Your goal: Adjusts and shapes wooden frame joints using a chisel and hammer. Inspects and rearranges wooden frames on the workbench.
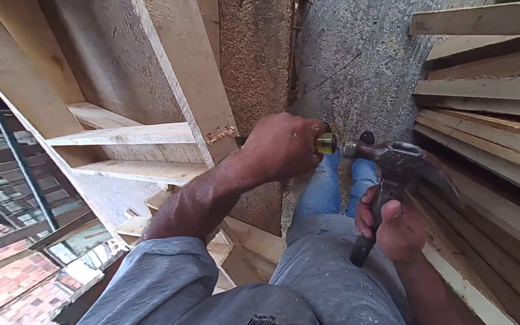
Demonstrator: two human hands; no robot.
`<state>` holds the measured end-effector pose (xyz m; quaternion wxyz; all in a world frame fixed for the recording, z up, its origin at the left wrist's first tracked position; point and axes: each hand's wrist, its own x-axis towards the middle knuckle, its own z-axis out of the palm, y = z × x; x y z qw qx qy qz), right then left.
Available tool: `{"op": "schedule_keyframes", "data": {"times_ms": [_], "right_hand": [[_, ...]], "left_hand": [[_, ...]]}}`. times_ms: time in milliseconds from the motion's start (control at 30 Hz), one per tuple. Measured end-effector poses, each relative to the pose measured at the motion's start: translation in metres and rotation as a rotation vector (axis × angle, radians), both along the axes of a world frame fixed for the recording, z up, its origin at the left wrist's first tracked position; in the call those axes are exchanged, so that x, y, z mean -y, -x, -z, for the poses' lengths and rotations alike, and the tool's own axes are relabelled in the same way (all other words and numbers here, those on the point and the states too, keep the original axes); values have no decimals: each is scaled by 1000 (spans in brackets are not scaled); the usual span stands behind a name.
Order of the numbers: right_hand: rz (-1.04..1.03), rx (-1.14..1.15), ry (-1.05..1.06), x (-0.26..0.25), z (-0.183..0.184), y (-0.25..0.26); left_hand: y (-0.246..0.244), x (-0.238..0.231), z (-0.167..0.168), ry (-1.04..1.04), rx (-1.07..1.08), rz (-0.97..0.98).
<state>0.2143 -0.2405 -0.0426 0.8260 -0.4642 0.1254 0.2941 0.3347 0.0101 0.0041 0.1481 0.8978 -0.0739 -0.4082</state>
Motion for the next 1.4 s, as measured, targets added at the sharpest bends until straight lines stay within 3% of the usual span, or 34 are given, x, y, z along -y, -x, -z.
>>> {"op": "schedule_keyframes", "data": {"times_ms": [167,200,267,333,400,433,533,600,700,733,833,933,1100,1133,1233,1300,1333,1400], "right_hand": [[401,168,35,100,-22,-51],[518,189,2,108,-25,-54],[614,194,-113,68,-19,-39],[377,27,-42,-4,-13,-6],[74,-118,-12,-8,-15,2],[97,-89,-44,5,-9,-15],[480,38,-185,33,-15,-28],[502,36,-222,-20,0,-18],[-14,-110,-41,-42,5,27],[-60,-66,-4,-35,12,21],[107,16,85,12,19,9],[113,70,187,40,32,7],[-27,-2,310,36,38,46],[-43,-10,311,35,37,53],[-82,23,299,28,41,56],[-113,41,300,22,41,53],[-119,41,282,15,39,50],[-99,17,193,-2,35,41]], "left_hand": [[-2,4,-5,-66,-10,10],[-2,4,-5,-70,-8,15],[-3,3,-5,-81,-6,33],[-2,1,-2,-119,-43,46],[7,-11,1,-165,-97,31],[-1,-19,3,-172,-65,16],[8,-22,-3,-167,-97,27],[-3,-27,-3,-185,-69,44],[6,-31,4,-232,-150,49],[4,-41,3,-251,-127,37],[30,-41,3,-254,42,20],[47,-40,17,-185,424,-1],[21,-62,-9,-3,659,-548],[19,-57,-10,-9,621,-515],[47,-13,-6,118,172,85],[79,8,-23,322,15,199],[95,3,-39,388,62,105],[123,-35,-75,329,321,-300]]}}
